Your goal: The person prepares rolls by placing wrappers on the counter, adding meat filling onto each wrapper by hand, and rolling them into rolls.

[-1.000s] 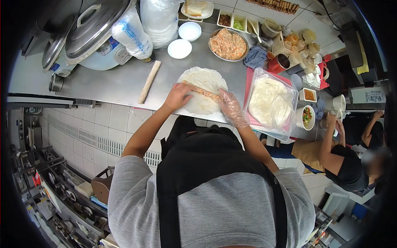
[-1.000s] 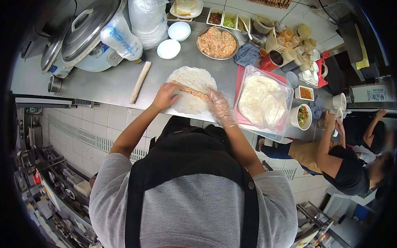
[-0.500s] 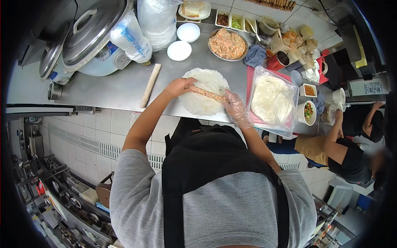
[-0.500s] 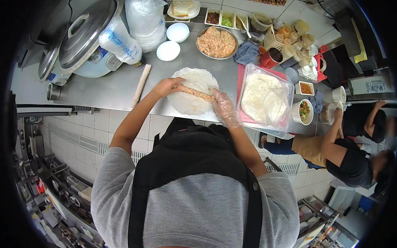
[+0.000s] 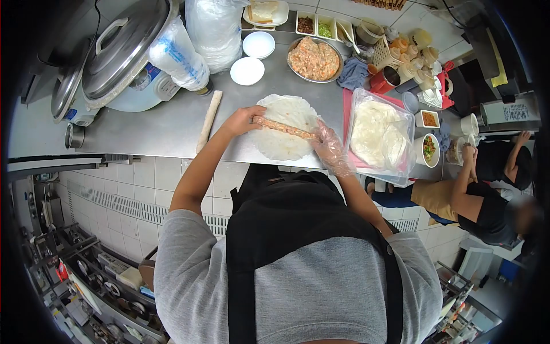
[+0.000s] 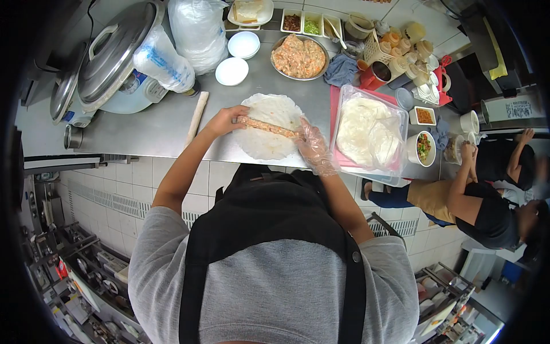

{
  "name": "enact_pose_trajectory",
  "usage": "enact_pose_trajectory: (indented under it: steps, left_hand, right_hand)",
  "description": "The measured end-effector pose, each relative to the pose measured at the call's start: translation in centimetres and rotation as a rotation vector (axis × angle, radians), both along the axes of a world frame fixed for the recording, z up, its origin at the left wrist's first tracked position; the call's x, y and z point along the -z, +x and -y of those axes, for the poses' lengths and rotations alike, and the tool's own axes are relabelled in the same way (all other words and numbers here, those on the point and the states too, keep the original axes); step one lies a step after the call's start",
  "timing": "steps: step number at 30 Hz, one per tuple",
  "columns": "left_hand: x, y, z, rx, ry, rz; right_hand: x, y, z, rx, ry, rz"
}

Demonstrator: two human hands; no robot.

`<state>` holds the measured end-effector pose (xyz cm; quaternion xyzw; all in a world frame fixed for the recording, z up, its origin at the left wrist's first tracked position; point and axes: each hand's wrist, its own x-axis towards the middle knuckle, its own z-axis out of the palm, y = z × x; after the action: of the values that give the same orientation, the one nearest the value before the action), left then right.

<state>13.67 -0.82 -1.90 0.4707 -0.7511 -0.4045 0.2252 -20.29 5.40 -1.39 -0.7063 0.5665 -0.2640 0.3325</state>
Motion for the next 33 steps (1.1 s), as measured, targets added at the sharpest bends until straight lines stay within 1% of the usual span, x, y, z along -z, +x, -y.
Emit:
enact_pose_trajectory:
  steps: [1, 2, 4, 5, 7, 8, 10, 11, 13, 14, 16, 20, 22, 23, 25, 26, 28, 29, 31, 32, 33]
  left_hand:
    - [0.3, 0.2, -0.1, -0.029, -0.040, -0.106]
    - [0.6, 0.4, 0.0, -0.029, -0.040, -0.106]
    - [0.8, 0.9, 0.0, -0.102, 0.073, -0.082]
    - [0.9, 1.1, 0.1, -0.100, 0.075, -0.082]
    - [0.5, 1.3, 0.2, -0.107, 0.151, -0.047]
    - [0.2, 1.4, 0.0, -0.108, 0.152, -0.046]
    - [-1.0, 1.4, -0.6, -0.146, 0.076, -0.069]
    - [-1.6, 1.6, -1.1, -0.150, 0.075, -0.069]
    - [-2.3, 1.9, -2.0, -0.109, -0.079, 0.117]
    - [-2.2, 1.8, -2.4, -0.112, -0.079, 0.118]
    - [-1.1, 1.3, -3.2, -0.127, -0.188, -0.031]
    - [0.5, 0.6, -1.4, -0.146, -0.134, -0.075]
    - [0.4, 0.5, -0.7, -0.101, -0.035, -0.016]
    - [0.3, 0.4, -0.5, -0.103, -0.039, -0.016]
    - [-0.4, -0.3, -0.6, -0.094, -0.204, -0.032]
    - [-0.6, -0.6, -0.6, -0.092, -0.204, -0.031]
    - [-0.4, -1.0, -0.1, 0.053, -0.152, -0.006]
    - [-0.4, -1.0, 0.2, 0.058, -0.154, -0.008]
    - [-0.3, -0.6, 0.7, 0.076, 0.039, 0.111]
    - [-0.1, -0.4, 0.8, 0.080, 0.040, 0.111]
    - [-0.7, -0.3, 0.8, 0.079, 0.097, 0.148]
  right_hand:
    - [0.0, 0.2, 0.0, 0.035, -0.019, 0.101]
    - [0.0, 0.1, -0.1, 0.036, -0.019, 0.101]
    - [-0.3, 0.0, -0.3, 0.044, 0.096, 0.170]
    - [-0.4, -0.2, -0.2, 0.046, 0.098, 0.170]
    - [-0.5, -0.7, 0.3, -0.059, 0.017, -0.028]
    - [-0.4, -0.7, 0.5, -0.059, 0.019, -0.027]
    - [-0.2, -0.8, 0.9, -0.062, 0.128, 0.107]
    - [-0.1, -1.0, 0.7, -0.066, 0.129, 0.107]
    - [-0.5, -1.3, 0.1, -0.013, -0.082, 0.170]
    - [-0.6, -1.2, 0.3, -0.016, -0.082, 0.170]
    - [-1.1, -0.7, 0.2, 0.139, 0.113, 0.356]
    - [-2.7, 0.8, 0.2, 0.126, 0.143, 0.280]
    - [-3.4, 0.9, 0.4, 0.076, 0.126, 0.104]
    - [-2.9, 0.8, 0.6, 0.074, 0.121, 0.104]
    - [-1.5, 0.7, 0.6, 0.127, -0.005, 0.363]
    - [-0.9, 0.4, 0.6, 0.129, -0.005, 0.364]
    - [-0.9, 0.2, 0.8, 0.104, -0.046, 0.442]
    - [-0.9, 0.0, 0.7, 0.109, -0.049, 0.440]
    - [-1.9, 0.1, 0.4, 0.058, -0.034, 0.291]
    - [-2.1, 0.3, 0.2, 0.062, -0.034, 0.291]
    - [-2.1, 0.5, -0.1, 0.015, -0.033, 0.252]
